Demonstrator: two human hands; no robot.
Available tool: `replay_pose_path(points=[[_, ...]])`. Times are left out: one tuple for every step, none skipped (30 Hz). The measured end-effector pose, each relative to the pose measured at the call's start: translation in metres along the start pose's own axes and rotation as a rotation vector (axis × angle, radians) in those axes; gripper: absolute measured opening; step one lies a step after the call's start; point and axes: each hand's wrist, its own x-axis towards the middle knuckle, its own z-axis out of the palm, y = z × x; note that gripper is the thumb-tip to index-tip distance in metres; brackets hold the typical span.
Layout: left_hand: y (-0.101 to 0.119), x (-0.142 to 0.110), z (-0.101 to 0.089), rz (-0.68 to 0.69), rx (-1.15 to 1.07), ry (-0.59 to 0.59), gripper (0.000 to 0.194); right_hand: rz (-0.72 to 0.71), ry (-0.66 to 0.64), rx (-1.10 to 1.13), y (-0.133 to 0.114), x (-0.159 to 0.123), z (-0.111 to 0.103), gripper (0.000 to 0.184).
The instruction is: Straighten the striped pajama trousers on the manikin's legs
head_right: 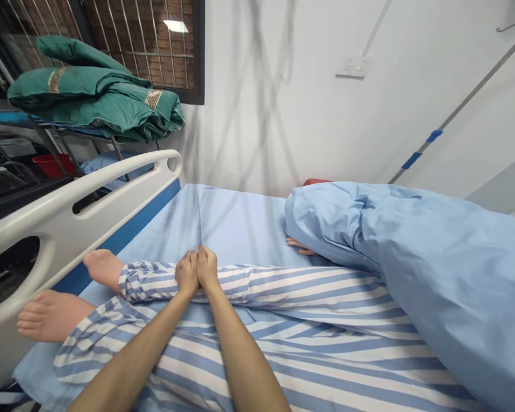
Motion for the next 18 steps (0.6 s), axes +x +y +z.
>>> replay_pose_path(points=[[-0.001,0.0,0.0,-0.002,0.018,-0.004,0.029,-0.007,-0.001,-0.022,-0.002,0.0,0.0,0.039],[-0.001,-0.001,-0.001,-0.003,0.031,-0.007,0.03,-0.025,-0.01,-0.054,-0.004,0.001,-0.002,0.04],[0.0,-0.001,-0.002,-0.004,0.039,-0.01,0.031,-0.051,-0.025,-0.091,-0.006,0.001,-0.004,0.04],[0.001,0.0,-0.002,-0.001,0.045,-0.015,0.031,-0.08,-0.042,-0.124,-0.008,0.002,-0.008,0.04],[0.002,0.0,-0.003,0.002,0.051,-0.018,0.032,-0.107,-0.06,-0.153,-0.01,0.003,-0.012,0.04],[0.003,-0.001,-0.003,0.005,0.059,-0.019,0.032,-0.134,-0.079,-0.177,-0.01,0.003,-0.017,0.04],[0.003,-0.001,-0.003,0.008,0.07,-0.018,0.032,-0.158,-0.094,-0.195,-0.01,0.004,-0.022,0.04],[0.004,-0.001,-0.002,0.008,0.081,-0.015,0.032,-0.175,-0.1,-0.208,-0.009,0.004,-0.027,0.04],[0.004,-0.002,-0.002,0.006,0.09,-0.01,0.032,-0.184,-0.098,-0.218,-0.007,0.003,-0.032,0.04],[0.004,-0.003,-0.001,0.002,0.098,-0.005,0.033,-0.19,-0.095,-0.231,-0.005,0.002,-0.035,0.04],[0.004,-0.003,-0.001,0.001,0.102,-0.002,0.033,-0.189,-0.087,-0.243,-0.001,0.001,-0.037,0.04],[0.003,-0.004,0.0,0.002,0.104,-0.002,0.033,-0.182,-0.076,-0.254,0.002,0.0,-0.037,0.04],[0.003,-0.004,0.0,0.005,0.103,-0.006,0.033,-0.172,-0.065,-0.261,0.005,-0.001,-0.037,0.04],[0.003,-0.004,-0.001,0.007,0.099,-0.013,0.033,-0.166,-0.054,-0.268,0.008,-0.001,-0.036,0.039],[0.004,-0.003,-0.001,0.011,0.088,-0.021,0.033,-0.166,-0.045,-0.271,0.01,-0.002,-0.036,0.039],[0.005,-0.001,-0.001,0.014,0.069,-0.032,0.033,-0.168,-0.037,-0.269,0.012,-0.002,-0.035,0.038],[0.008,0.002,-0.001,0.015,0.041,-0.044,0.033,-0.168,-0.029,-0.258,0.013,-0.002,-0.034,0.038],[0.011,0.005,-0.001,0.014,0.001,-0.052,0.033,-0.166,-0.021,-0.237,0.013,-0.002,-0.035,0.038]])
